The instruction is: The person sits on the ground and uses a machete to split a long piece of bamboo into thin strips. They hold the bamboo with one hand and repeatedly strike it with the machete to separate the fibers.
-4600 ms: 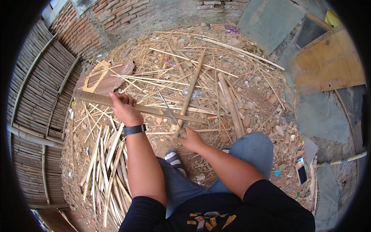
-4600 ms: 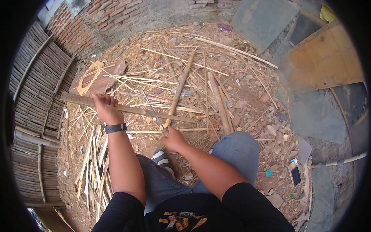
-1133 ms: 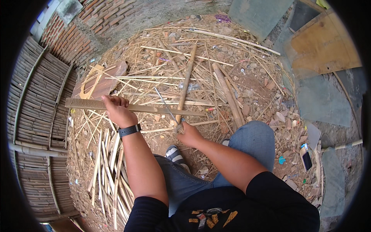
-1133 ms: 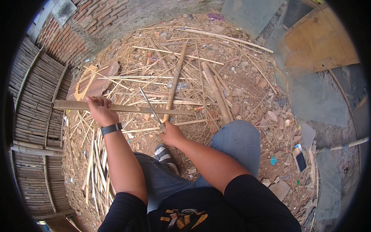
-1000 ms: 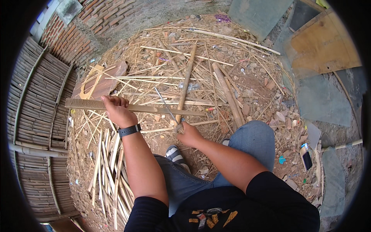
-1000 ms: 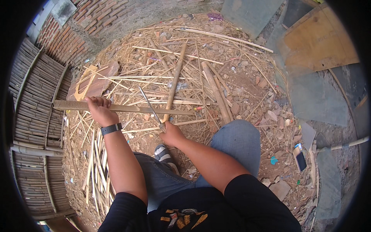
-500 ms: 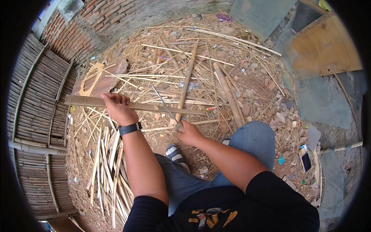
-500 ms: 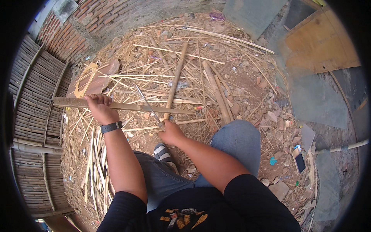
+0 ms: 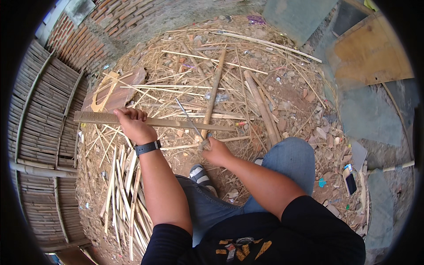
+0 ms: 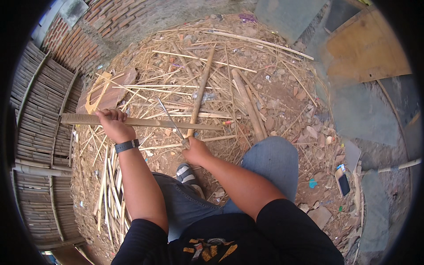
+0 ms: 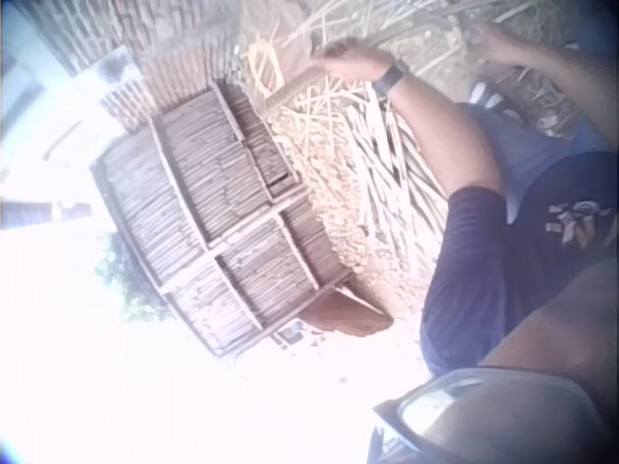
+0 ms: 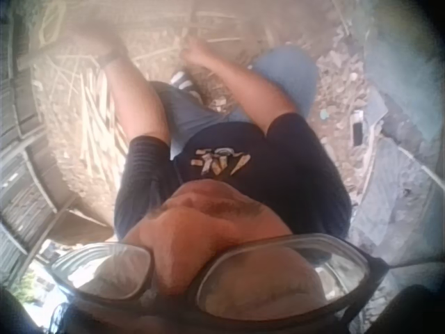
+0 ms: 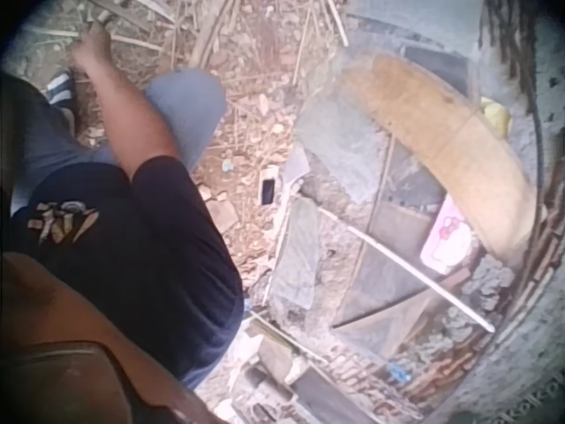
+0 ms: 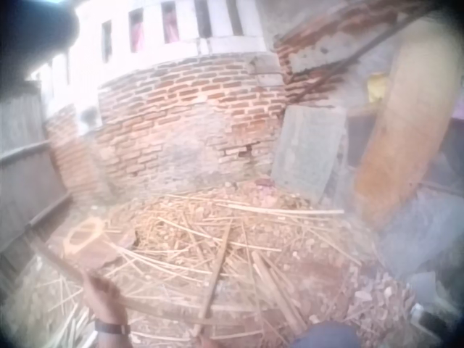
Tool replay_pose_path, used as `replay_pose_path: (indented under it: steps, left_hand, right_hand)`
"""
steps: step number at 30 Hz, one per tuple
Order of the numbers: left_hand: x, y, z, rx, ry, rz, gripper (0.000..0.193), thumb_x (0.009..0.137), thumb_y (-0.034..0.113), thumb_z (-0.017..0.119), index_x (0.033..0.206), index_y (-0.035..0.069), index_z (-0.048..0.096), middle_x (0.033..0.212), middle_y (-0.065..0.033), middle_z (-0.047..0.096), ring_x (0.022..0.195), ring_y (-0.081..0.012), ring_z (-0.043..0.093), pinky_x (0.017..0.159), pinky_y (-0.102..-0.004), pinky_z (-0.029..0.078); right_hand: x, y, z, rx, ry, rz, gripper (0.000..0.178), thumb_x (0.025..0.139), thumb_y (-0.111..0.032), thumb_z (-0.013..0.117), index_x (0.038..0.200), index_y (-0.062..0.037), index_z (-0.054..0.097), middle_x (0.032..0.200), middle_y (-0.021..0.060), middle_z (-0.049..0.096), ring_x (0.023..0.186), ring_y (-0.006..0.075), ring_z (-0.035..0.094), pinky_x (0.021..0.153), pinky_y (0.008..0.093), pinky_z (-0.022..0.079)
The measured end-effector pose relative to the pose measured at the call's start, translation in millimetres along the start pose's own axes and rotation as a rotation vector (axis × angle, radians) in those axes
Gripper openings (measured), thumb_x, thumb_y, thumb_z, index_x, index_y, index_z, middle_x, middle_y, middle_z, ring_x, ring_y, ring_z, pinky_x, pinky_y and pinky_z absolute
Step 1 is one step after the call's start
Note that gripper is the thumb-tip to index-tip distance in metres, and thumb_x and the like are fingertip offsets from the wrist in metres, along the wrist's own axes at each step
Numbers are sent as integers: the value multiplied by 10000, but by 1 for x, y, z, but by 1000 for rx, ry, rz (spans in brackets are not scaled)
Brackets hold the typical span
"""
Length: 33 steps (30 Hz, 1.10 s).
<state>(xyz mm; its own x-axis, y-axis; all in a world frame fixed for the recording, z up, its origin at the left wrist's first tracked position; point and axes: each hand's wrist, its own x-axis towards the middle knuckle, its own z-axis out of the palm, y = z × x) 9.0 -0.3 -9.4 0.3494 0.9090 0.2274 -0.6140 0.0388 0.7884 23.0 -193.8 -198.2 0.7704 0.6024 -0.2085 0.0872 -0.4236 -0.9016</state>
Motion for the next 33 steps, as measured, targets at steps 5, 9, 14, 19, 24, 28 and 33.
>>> replay_pose_path:
  steps: [5, 9, 14, 19, 24, 28, 33]
  left_hand:
    - [-2, -2, 5, -6, 7, 9, 383, 1077, 459, 469, 847, 152, 462, 655, 39, 328, 553, -98, 279, 516, -262, 249]
    - [-3, -2, 4, -4, -9, 7, 383, 1076, 458, 473, 842, 156, 461, 656, 38, 330, 555, -97, 283, 517, -261, 245]
    - [-1, -1, 1, -2, -14, 6, 389, 1075, 464, 474, 836, 158, 460, 657, 40, 332, 556, -97, 285, 519, -263, 244]
    - [-3, -1, 4, 6, -9, 13, 388, 1074, 466, 474, 836, 160, 461, 656, 43, 333, 556, -94, 281, 521, -261, 245]
    - [-2, -2, 2, 3, -14, 17, 384, 1069, 469, 487, 840, 161, 466, 652, 47, 335, 555, -91, 280, 524, -260, 244]
    - [-3, -2, 4, 14, -6, 20, 374, 1065, 461, 503, 844, 160, 474, 650, 48, 335, 554, -91, 282, 525, -261, 242]
    - [-3, -2, 3, 14, -1, 21, 359, 1058, 447, 525, 847, 160, 482, 643, 48, 334, 551, -91, 287, 526, -263, 243]
  right_hand:
    - [-4, -8, -8, 15, -37, 31, 475, 809, -243, 721, 1166, 38, 582, 1011, 276, 689, 982, 428, 676, 852, 478, 528]
    - [-4, -8, -8, -17, -28, 29, 490, 813, -251, 725, 1170, 48, 574, 1009, 280, 691, 986, 434, 678, 853, 484, 533]
    - [-4, -8, -6, -21, -26, 31, 481, 803, -251, 714, 1171, 28, 579, 1013, 276, 687, 976, 437, 671, 844, 479, 524]
    - [-2, -2, -3, -30, -28, 16, 490, 799, -247, 706, 1183, 30, 579, 1030, 280, 684, 988, 441, 666, 852, 476, 519]
    - [-5, -8, -5, -36, -22, 35, 456, 813, -243, 712, 1152, 31, 577, 1026, 281, 689, 1003, 446, 667, 872, 504, 526]
    - [-5, -7, -4, -49, -14, 30, 469, 814, -242, 711, 1163, 38, 570, 1028, 286, 687, 1004, 447, 667, 875, 506, 526]
    - [-5, -10, -6, -63, -34, 36, 472, 814, -242, 711, 1165, 37, 565, 1022, 290, 686, 1001, 448, 669, 874, 508, 526]
